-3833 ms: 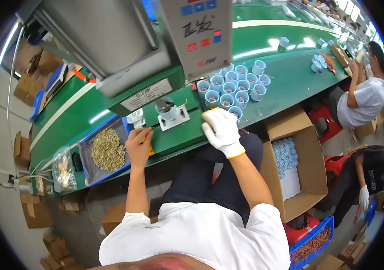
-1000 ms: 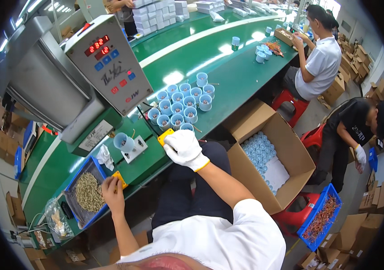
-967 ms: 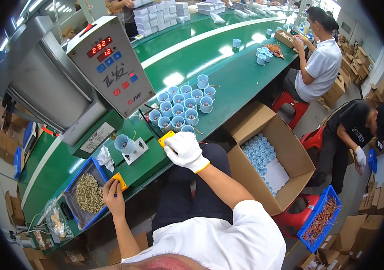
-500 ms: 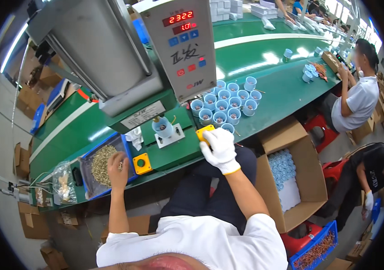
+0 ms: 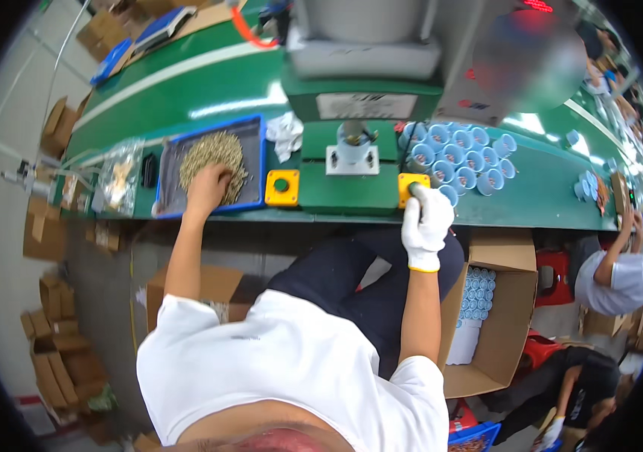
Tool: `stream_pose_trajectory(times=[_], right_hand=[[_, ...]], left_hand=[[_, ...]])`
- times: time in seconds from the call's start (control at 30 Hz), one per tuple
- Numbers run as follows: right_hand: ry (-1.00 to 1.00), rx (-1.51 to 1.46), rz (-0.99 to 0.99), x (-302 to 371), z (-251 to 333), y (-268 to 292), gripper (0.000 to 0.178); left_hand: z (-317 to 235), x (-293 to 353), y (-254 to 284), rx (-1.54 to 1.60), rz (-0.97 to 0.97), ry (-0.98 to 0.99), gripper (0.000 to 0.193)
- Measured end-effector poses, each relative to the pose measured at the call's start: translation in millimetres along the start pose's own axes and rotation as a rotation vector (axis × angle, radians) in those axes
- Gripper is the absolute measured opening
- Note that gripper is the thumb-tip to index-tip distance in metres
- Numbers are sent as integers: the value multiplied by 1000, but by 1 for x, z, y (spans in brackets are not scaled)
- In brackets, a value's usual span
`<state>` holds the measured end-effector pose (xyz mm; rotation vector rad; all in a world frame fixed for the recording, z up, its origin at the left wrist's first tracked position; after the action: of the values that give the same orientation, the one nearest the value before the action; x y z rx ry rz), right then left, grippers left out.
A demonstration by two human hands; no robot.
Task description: Assembling small metal components using a press machine and placing them into containers.
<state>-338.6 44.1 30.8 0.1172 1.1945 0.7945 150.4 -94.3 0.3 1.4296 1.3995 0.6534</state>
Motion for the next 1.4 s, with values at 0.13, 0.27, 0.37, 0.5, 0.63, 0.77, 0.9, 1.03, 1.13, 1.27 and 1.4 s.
stream_pose_trajectory(times=[0.13, 0.27, 0.37, 0.5, 0.63, 0.77, 0.9, 1.03, 1.13, 1.27, 1.4], right_hand=[[40, 33, 2, 6, -5, -3, 21], [-63, -5, 54, 14, -16, -9, 28], [-212, -188, -126, 5, -17, -11, 38], [-444, -341, 47, -48, 35, -26, 61], [-469, -232, 287, -65, 65, -55, 80], [-565, -406, 259, -76, 74, -71, 61], [-346, -227, 93, -94, 56, -74, 49], [-74, -153, -33, -118, 73, -35, 54], [-180, -325, 40, -116, 32, -5, 78], [-539, -586, -350, -134, -80, 34, 55], [-634, -7, 80, -211, -159, 6, 51]], left_hand=[[-7, -2, 14, 67, 7, 20, 14], [1, 6, 18, 112, -104, -77, 15], [-1, 10, 21, 235, -242, -105, 15], [4, 21, 15, 284, -230, -52, 12], [-2, 29, 22, 309, -210, -53, 13], [-2, 22, 18, 308, -206, -70, 16], [-6, 4, 9, 319, -109, -19, 17], [10, 19, 10, 296, -145, 61, 16], [20, 14, 2, 233, -136, -3, 18], [18, 8, -5, 312, -89, 118, 20], [16, 15, 1, 222, -107, 58, 21]])
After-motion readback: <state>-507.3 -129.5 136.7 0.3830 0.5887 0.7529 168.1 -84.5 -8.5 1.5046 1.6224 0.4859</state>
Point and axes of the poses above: each hand's wrist, its own x-axis away from the middle knuckle, its own y-axis out of the back of the hand, z = x × y, the point moved 5 cm from there along -x, towards the middle knuckle, and after that the axes turned 5 degrees about x, right-handed, at the moved point
